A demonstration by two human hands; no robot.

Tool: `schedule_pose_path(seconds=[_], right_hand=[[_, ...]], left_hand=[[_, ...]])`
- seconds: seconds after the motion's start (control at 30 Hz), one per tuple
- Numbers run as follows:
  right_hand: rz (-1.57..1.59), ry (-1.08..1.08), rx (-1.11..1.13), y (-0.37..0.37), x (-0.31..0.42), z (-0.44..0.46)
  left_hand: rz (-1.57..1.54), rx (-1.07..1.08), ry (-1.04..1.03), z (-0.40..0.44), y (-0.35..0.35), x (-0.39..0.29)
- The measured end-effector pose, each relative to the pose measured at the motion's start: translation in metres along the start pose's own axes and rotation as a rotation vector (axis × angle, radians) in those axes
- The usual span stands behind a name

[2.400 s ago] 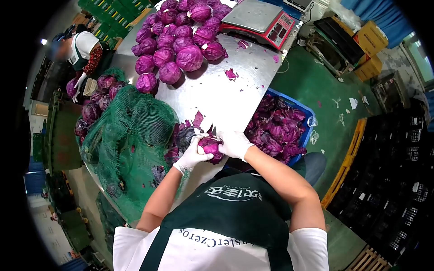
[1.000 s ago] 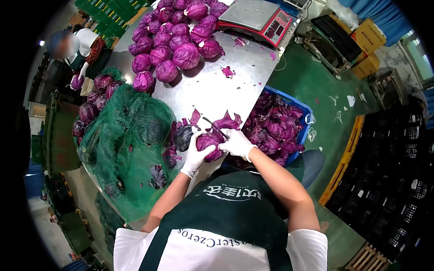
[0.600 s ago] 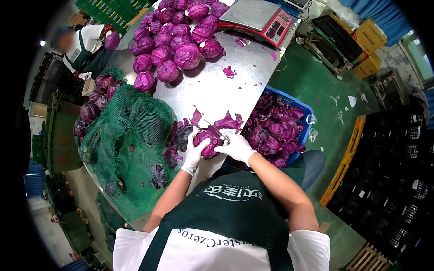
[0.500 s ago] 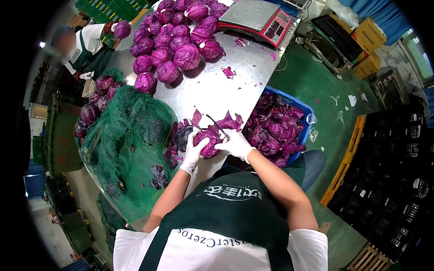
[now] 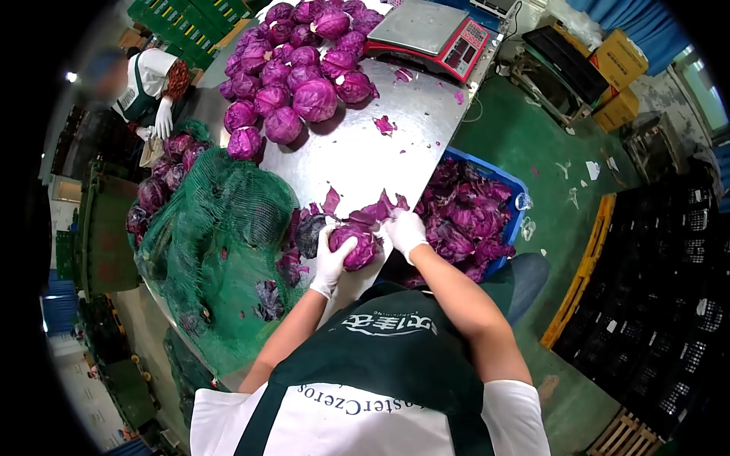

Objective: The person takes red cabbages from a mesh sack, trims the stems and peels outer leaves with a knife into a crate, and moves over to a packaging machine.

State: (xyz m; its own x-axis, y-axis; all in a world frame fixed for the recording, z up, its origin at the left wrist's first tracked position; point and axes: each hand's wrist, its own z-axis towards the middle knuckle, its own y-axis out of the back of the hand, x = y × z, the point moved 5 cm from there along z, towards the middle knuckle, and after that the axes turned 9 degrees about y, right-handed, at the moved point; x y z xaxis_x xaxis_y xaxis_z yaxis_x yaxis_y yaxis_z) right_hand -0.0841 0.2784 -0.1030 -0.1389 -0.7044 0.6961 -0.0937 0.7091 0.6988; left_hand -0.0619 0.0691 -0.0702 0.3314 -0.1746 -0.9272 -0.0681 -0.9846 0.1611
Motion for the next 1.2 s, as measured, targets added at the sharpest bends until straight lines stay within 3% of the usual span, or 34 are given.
schedule_pose_path(seconds=[0.03, 0.07, 0.13, 0.23, 0.33, 0.53, 0.67, 0.7, 0.83, 0.87, 0.93, 1.07, 1.17, 1.2], right_hand=[[0.026, -0.063, -0.060, 0.009, -0.005, -0.002], [0.098, -0.160, -0.040, 0.014, -0.014, -0.005], [0.359, -0.160, -0.148, 0.022, -0.009, -0.015], [0.777, -0.274, 0.173, 0.027, 0.047, -0.042], [0.748, -0.208, 0.229, 0.001, 0.047, -0.040], [0.269, 0.051, 0.147, 0.008, 0.058, -0.034], [0.097, -0.022, 0.012, -0.010, 0.030, -0.026], [0.292, -0.168, 0.056, -0.011, 0.016, -0.026], [0.214, -0.237, -0.004, -0.005, 0.003, -0.036], [0.199, -0.184, -0.028, -0.003, 0.008, -0.039], [0.526, -0.145, -0.073, -0.006, 0.027, -0.043], [0.580, 0.027, -0.028, -0.005, 0.059, -0.048], [0.921, -0.313, 0.147, -0.010, 0.049, -0.052], [0.885, -0.337, 0.160, -0.013, 0.046, -0.056]], left_hand=[[0.033, -0.028, -0.082, -0.001, -0.001, 0.001], [-0.057, -0.058, -0.005, 0.001, 0.003, 0.009], [-0.241, -0.115, 0.150, 0.002, 0.005, 0.018], [-0.296, -0.167, 0.199, 0.003, 0.008, 0.020], [-0.310, -0.160, 0.196, 0.003, 0.006, 0.026], [-0.197, -0.195, 0.116, -0.001, 0.003, 0.026], [-0.129, -0.329, -0.003, -0.013, -0.004, 0.020], [-0.169, -0.328, 0.009, -0.013, -0.003, 0.022], [-0.274, -0.364, 0.077, -0.011, 0.002, 0.040], [-0.289, -0.381, 0.099, -0.009, 0.001, 0.044], [-0.298, -0.399, 0.164, -0.009, -0.001, 0.045], [-0.439, -0.345, 0.202, -0.010, -0.006, 0.044], [-0.406, -0.378, 0.196, -0.006, -0.003, 0.054], [-0.387, -0.396, 0.195, -0.007, -0.003, 0.050]])
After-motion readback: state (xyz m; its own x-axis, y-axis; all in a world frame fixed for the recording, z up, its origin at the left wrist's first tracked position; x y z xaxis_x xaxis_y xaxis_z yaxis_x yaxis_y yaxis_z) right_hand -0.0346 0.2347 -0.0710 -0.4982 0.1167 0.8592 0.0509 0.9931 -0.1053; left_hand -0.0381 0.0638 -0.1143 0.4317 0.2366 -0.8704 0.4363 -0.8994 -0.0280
